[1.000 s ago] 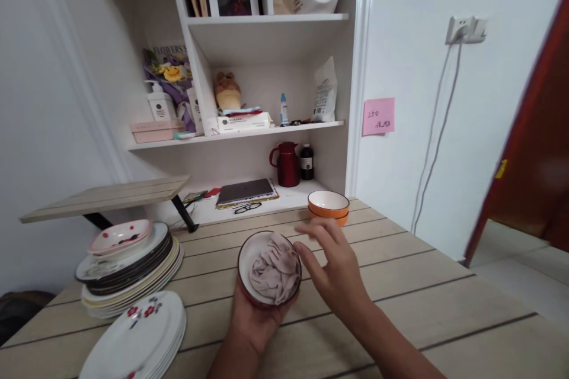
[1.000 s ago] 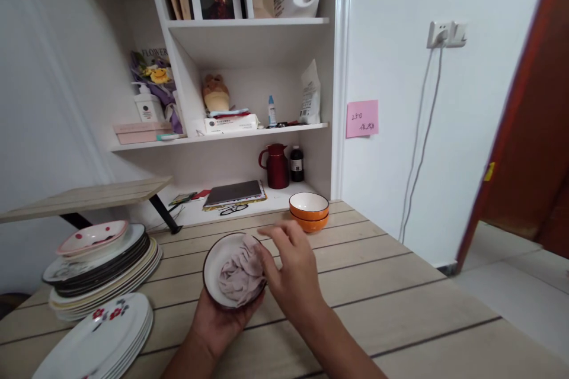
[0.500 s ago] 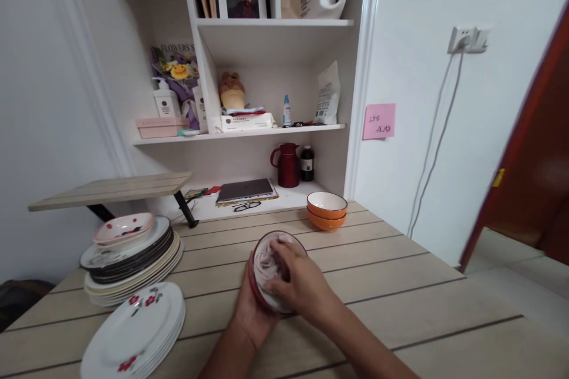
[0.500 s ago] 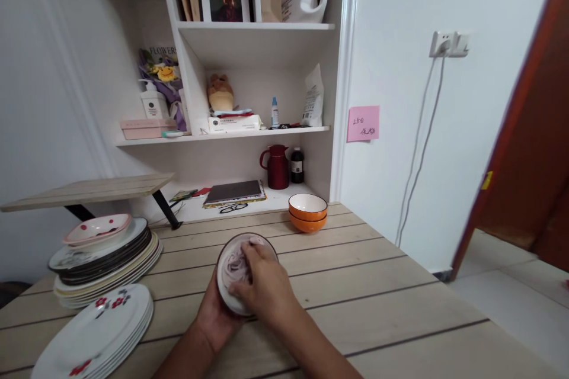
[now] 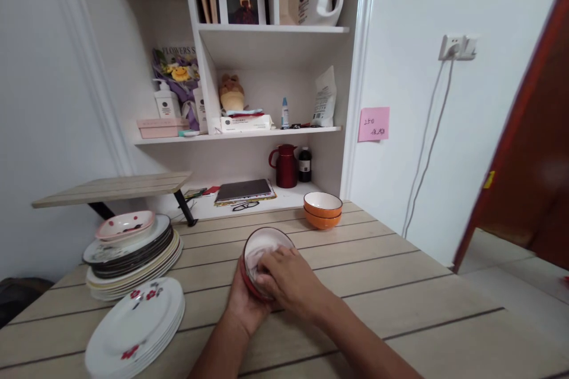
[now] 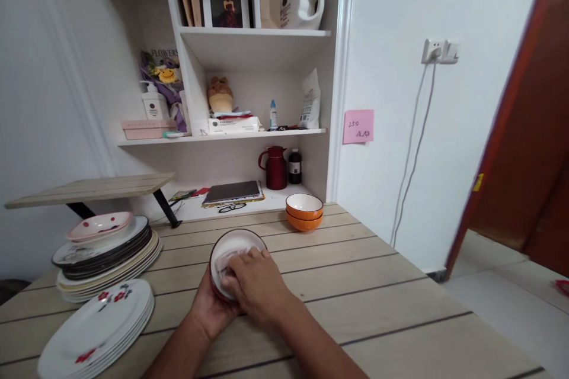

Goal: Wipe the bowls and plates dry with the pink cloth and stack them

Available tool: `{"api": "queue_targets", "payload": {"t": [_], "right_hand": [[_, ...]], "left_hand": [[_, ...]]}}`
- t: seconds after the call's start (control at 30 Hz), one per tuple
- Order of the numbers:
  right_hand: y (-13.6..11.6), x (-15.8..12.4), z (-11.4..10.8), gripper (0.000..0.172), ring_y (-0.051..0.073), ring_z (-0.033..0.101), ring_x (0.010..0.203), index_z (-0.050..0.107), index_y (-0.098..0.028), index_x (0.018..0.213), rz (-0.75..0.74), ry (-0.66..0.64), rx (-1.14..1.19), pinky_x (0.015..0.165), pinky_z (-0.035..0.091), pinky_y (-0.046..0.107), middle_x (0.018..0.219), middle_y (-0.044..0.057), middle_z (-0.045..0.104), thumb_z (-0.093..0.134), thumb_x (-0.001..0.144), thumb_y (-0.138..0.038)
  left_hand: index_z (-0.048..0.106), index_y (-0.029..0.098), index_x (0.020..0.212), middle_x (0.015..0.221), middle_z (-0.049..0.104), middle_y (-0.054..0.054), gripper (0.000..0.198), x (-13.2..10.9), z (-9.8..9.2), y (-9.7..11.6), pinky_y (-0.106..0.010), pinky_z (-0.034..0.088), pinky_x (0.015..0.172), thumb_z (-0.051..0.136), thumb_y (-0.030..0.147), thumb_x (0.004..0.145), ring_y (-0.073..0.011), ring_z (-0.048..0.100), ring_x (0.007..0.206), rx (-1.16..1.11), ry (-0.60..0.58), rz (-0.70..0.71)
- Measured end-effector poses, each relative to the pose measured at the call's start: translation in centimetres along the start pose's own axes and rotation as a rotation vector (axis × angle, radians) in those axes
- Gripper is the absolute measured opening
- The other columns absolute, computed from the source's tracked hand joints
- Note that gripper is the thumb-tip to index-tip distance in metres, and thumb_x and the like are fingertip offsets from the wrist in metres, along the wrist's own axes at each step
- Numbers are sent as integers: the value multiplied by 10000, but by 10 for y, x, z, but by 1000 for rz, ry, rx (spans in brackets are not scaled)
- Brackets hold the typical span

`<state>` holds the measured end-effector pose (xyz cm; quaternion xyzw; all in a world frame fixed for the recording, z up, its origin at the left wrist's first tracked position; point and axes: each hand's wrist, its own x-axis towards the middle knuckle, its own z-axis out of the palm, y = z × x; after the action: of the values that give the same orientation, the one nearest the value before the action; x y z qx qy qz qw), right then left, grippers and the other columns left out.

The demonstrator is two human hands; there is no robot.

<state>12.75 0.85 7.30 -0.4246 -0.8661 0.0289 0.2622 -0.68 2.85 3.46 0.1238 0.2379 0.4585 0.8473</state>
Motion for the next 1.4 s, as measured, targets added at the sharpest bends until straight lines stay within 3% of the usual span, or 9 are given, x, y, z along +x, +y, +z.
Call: {"api": "queue_targets", "payload": {"t": [0.1,0.27,0.37,0.47,0.5,0.63,0.73,0.8,1.4], "right_hand": [[1,-4,4,404,289,537,1121,558,-225,1337,7,38,15,974,383,460,1293,113,634,484,978,-394],[9,-9,-4,479,312,434,1357,563,-237,1368,-95,-54,128,1090,326,494,1473,131,513,422,987,-491],[13,-9,-12,605,298,495,1322,422,-246,1485,-145,-130,243,1078,356,456,1462,132,533,466,956,-535],[10,-6,-10,997,332,569,1217,250,-223,1559,-134,-186,208,987,418,421,1430,169,550,731,749,-547],[8,-5,-7,1026,335,583,1187,249,-238,1557,-96,-158,155,948,429,408,1400,158,578,770,711,-494],[0,-1,2,743,275,659,950,418,-277,1468,72,-131,-48,744,417,323,1097,90,727,686,788,-411],[-1,-1,4,384,241,647,908,652,-292,1170,24,-163,-105,692,381,295,1026,44,728,649,809,-422],[1,-1,4,299,226,639,892,674,-285,1083,-11,-162,-121,687,369,291,998,31,723,649,808,-401],[5,0,6,448,233,613,939,609,-302,1246,-21,-156,-117,714,365,302,1057,43,695,662,817,-417]], "left_hand": [[709,170,960,823,765,-42,324,0,1,2,-323,566,631,564,443,864,-195,710,657,6,-29,11],[692,128,1015,944,755,-92,381,0,7,4,-381,557,858,567,449,852,-250,718,899,31,-114,28],[693,126,936,867,754,-91,331,3,4,7,-420,539,910,561,417,851,-269,717,897,70,-30,97],[690,126,941,826,753,-91,334,8,-3,11,-461,550,876,549,416,855,-279,721,842,66,20,54],[687,129,903,770,745,-78,308,10,-6,12,-448,562,844,550,400,852,-265,721,779,63,37,45],[673,135,836,704,734,-68,283,16,-12,15,-382,583,751,531,377,869,-224,703,657,54,68,42],[688,124,924,737,744,-69,301,15,-9,14,-354,583,705,539,380,868,-220,705,664,53,60,57],[690,119,969,750,746,-67,318,14,-7,12,-341,579,689,545,383,867,-217,705,672,54,52,67],[670,147,1053,760,733,-57,357,10,-7,16,-409,571,733,548,433,877,-238,688,665,81,86,47]]}}
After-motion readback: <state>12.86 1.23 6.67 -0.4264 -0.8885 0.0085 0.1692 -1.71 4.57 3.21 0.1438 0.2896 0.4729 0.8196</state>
